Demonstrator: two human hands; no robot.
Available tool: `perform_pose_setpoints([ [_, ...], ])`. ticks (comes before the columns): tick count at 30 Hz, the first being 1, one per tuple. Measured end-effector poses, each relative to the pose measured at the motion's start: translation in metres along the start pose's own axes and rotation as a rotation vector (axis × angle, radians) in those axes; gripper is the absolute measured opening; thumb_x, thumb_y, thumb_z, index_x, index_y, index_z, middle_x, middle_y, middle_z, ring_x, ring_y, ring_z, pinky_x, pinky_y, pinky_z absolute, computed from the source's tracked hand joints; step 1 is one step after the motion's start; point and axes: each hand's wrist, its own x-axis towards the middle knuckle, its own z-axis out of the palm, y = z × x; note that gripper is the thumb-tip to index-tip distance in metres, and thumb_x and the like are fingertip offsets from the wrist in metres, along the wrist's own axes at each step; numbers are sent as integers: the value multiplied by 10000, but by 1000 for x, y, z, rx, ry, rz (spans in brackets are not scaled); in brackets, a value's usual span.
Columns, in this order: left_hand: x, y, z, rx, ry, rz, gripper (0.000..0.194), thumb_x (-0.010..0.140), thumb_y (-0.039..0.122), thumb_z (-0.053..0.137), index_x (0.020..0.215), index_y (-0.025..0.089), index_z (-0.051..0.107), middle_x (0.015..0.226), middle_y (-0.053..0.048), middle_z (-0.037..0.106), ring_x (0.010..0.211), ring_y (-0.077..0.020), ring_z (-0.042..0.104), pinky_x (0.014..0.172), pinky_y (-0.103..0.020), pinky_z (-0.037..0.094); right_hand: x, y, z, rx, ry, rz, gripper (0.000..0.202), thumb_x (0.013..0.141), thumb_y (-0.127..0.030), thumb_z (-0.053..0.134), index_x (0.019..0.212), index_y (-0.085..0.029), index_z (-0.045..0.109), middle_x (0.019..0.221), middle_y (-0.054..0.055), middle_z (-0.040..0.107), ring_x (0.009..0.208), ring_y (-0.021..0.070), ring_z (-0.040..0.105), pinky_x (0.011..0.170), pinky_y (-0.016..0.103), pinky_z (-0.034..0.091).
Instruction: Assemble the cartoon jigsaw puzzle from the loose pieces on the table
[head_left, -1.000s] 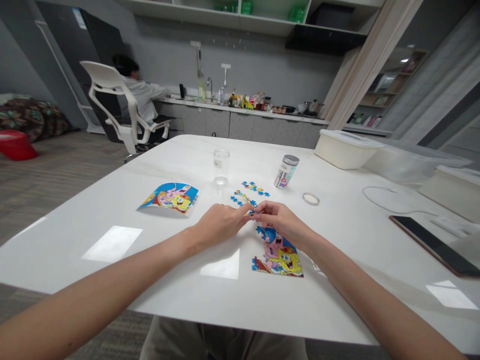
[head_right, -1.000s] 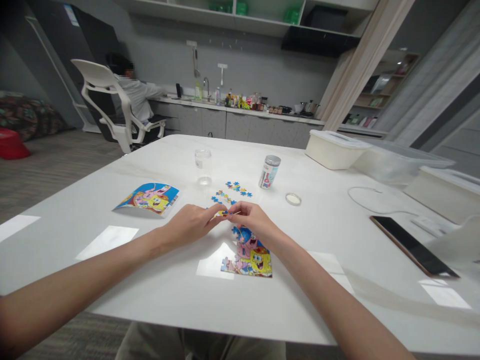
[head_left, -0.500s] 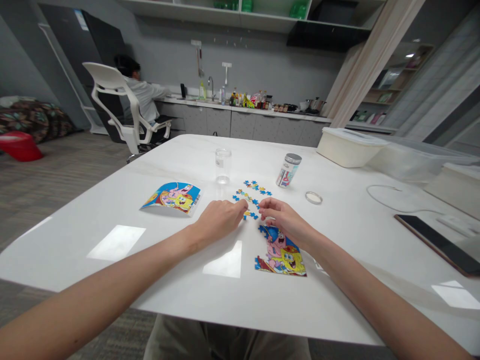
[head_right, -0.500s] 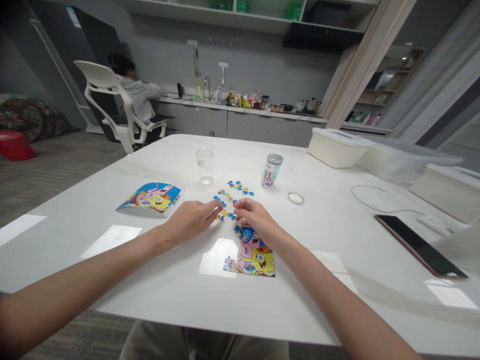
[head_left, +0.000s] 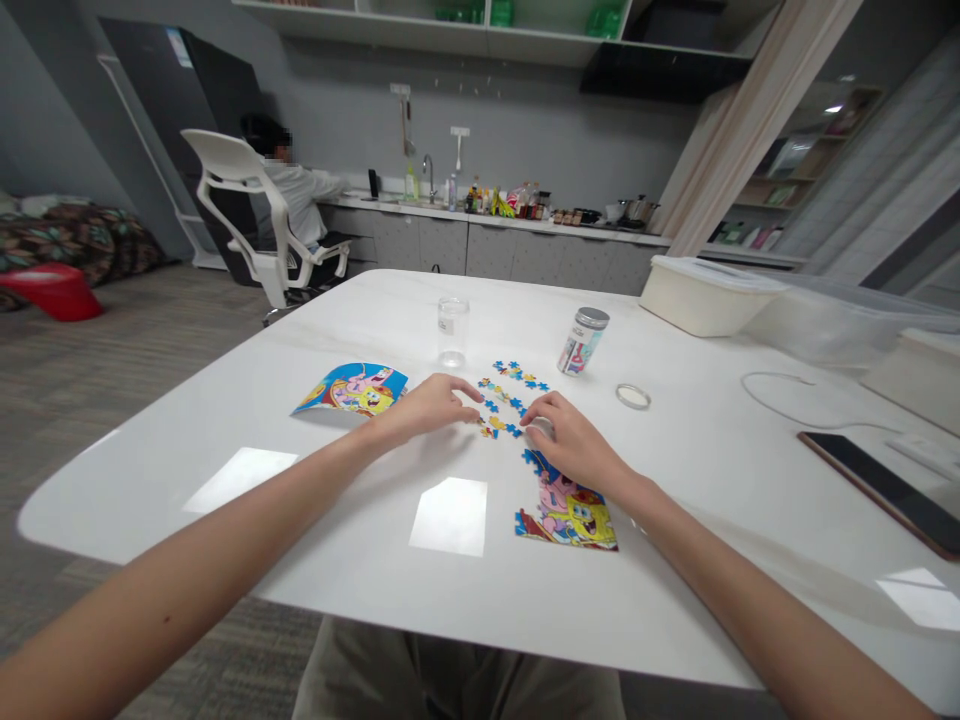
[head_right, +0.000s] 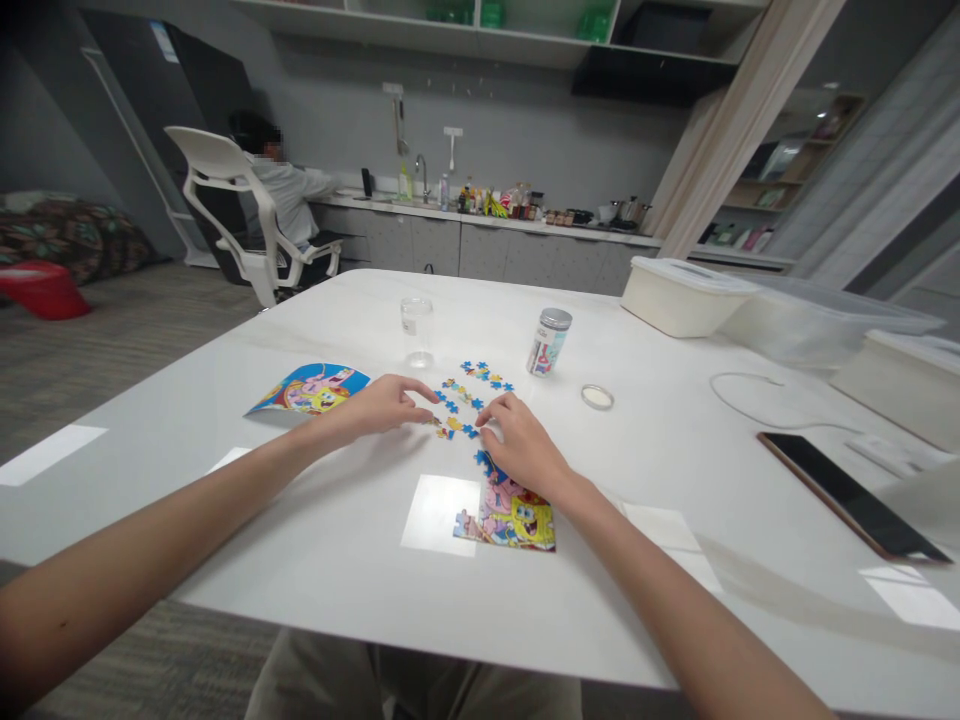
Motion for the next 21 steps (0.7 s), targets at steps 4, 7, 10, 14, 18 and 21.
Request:
perform_pose_setpoints([
  [4,-13,1,-21,-280,-517,84,566,459,434,867,554,230,348,441,124,206,378,-38,182,368,-218,222,1,1,0,-21,9,30,130,826,-148,499,880,-190,609,1025,69,554,1028,211,564,977,359,413],
  [7,-20,-7,-35,-147,-1065,42,723,262,542,892,462,252,260,406,82,236,357,-63,238,332,-269,216,1,1,0,-29,5,47,125,836,-168,495,875,-189,613,1036,76,552,1030,219,564,979,372,415],
  [10,-18,-12,-32,-273,-746,172,849,160,708,801,484,257,158,399,91,150,339,-68,211,314,-283,222,0,1,0,-32,-2,53,128,827,-169,503,891,-187,612,1033,79,550,1030,224,561,980,380,415],
  [14,-7,-4,-18,-440,32,363,783,507,777,646,600,226,99,513,99,66,412,-29,70,352,-199,140,0,2,0,-24,1,42,129,818,-166,509,892,-197,610,1029,75,553,1018,224,563,966,383,421],
  [18,0,-2,-21,-49,166,389,554,759,642,542,605,231,204,528,90,161,420,-50,186,402,-205,243,0,2,0,-26,3,24,111,826,-174,516,879,-200,610,1023,74,555,1019,224,559,959,380,421],
  [21,2,-12,-26,534,45,444,370,800,557,572,703,208,497,562,41,405,535,-118,450,553,-252,395,0,2,0,-31,-10,12,110,827,-172,524,890,-198,610,1025,74,553,1022,224,558,959,377,419],
])
